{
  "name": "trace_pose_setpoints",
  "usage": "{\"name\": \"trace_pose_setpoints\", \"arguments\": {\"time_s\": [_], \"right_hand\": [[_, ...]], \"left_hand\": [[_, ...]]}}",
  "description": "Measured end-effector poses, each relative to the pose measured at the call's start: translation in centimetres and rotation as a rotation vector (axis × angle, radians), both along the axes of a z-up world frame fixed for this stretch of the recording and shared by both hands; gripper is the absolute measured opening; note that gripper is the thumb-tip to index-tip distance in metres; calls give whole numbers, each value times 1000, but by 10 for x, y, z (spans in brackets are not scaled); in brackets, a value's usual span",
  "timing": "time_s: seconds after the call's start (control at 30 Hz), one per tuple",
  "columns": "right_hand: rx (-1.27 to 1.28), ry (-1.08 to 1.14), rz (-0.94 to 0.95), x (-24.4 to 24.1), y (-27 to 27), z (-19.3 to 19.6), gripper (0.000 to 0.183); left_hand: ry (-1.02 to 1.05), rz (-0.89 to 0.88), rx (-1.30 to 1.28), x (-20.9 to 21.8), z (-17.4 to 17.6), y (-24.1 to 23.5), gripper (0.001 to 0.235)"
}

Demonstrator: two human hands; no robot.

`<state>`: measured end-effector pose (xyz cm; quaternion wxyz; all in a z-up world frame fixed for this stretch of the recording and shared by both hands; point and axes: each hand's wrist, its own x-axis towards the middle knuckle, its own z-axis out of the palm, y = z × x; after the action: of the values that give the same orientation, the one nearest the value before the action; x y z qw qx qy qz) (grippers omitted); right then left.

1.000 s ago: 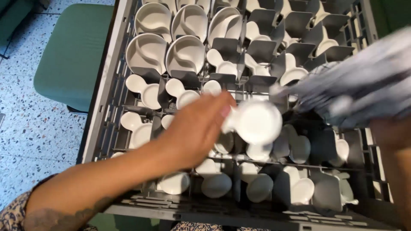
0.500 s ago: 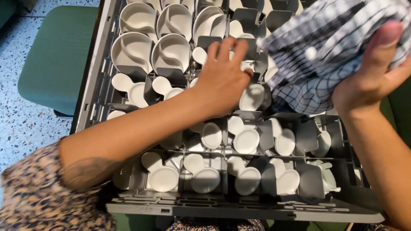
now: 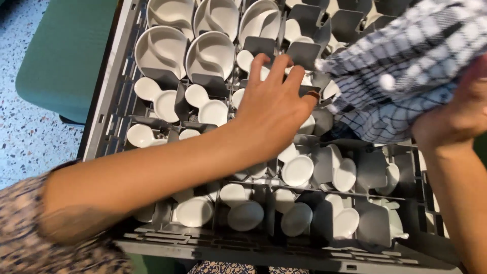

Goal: Drying small white bowls in a commercial dishwasher rack using a kitchen towel

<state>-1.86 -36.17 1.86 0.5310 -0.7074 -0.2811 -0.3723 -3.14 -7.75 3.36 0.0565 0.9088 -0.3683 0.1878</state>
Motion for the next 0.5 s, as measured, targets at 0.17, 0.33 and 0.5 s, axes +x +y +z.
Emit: {"name": "trace_pose_setpoints", "arguments": {"time_s": [0.17, 0.33, 0.5], "right_hand": [[-160, 291, 123, 18, -68, -55, 96], [-218, 241, 118, 27, -59, -74, 89], [-300, 187, 71, 29, -60, -73, 82]], "left_hand": [[-142, -14, -130, -48, 34, 56, 18], [-97, 19, -95, -59, 29, 93, 18], [328, -90, 13, -35, 14, 91, 16]]}}
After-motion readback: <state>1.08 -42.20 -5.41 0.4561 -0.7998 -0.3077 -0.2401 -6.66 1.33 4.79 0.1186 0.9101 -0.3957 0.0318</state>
